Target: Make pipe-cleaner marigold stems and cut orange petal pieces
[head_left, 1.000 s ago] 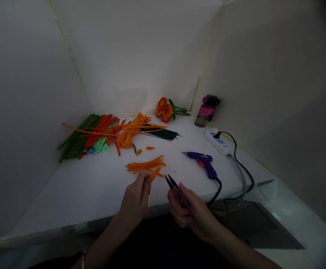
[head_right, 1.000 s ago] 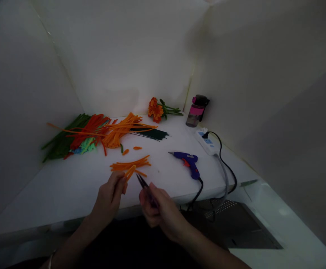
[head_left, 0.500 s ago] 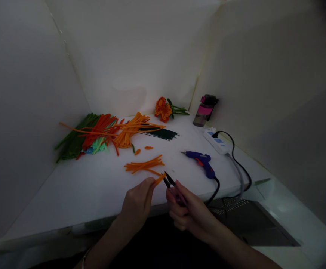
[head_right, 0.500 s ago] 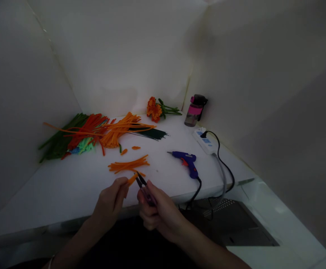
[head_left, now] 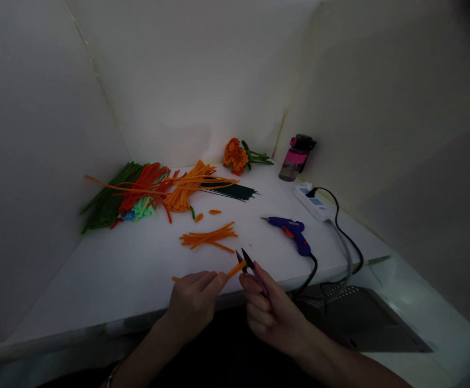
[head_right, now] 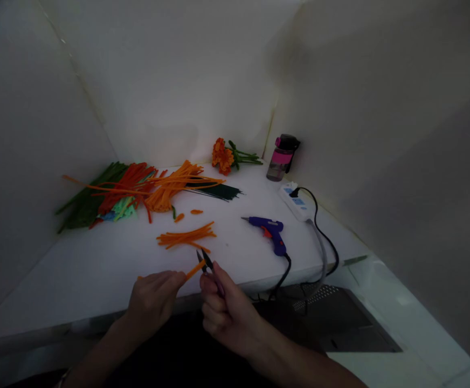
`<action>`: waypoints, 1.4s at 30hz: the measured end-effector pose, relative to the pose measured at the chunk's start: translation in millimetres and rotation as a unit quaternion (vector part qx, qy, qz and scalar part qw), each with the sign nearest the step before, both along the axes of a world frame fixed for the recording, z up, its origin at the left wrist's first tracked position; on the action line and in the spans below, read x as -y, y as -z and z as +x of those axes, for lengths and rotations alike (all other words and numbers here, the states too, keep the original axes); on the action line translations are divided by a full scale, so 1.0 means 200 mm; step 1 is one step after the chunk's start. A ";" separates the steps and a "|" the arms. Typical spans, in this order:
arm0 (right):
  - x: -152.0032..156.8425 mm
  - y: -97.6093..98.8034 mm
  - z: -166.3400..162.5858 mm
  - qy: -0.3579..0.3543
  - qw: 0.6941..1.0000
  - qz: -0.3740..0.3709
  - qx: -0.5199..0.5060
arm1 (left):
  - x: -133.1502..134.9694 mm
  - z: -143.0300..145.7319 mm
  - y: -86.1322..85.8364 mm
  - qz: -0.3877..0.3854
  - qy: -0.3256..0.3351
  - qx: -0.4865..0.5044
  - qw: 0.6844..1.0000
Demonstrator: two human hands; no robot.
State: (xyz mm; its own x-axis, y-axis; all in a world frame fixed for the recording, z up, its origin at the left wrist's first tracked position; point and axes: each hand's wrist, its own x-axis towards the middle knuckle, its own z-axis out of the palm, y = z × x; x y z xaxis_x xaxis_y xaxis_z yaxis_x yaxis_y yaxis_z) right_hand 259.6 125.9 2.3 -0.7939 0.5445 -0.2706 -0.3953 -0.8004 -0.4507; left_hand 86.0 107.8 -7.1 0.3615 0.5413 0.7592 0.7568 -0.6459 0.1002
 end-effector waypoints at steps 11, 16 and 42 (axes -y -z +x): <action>0.13 0.11 0.09 -0.033 0.997 -0.061 0.013 | 0.07 -0.11 -0.04 0.057 0.028 -0.146 0.987; 0.16 0.13 0.06 -0.047 0.996 -0.058 0.048 | 0.09 -0.11 -0.07 0.070 0.042 -0.177 0.981; -0.15 -0.11 -0.02 0.167 0.769 0.507 0.352 | -0.01 0.00 -0.06 -0.335 0.059 0.167 0.926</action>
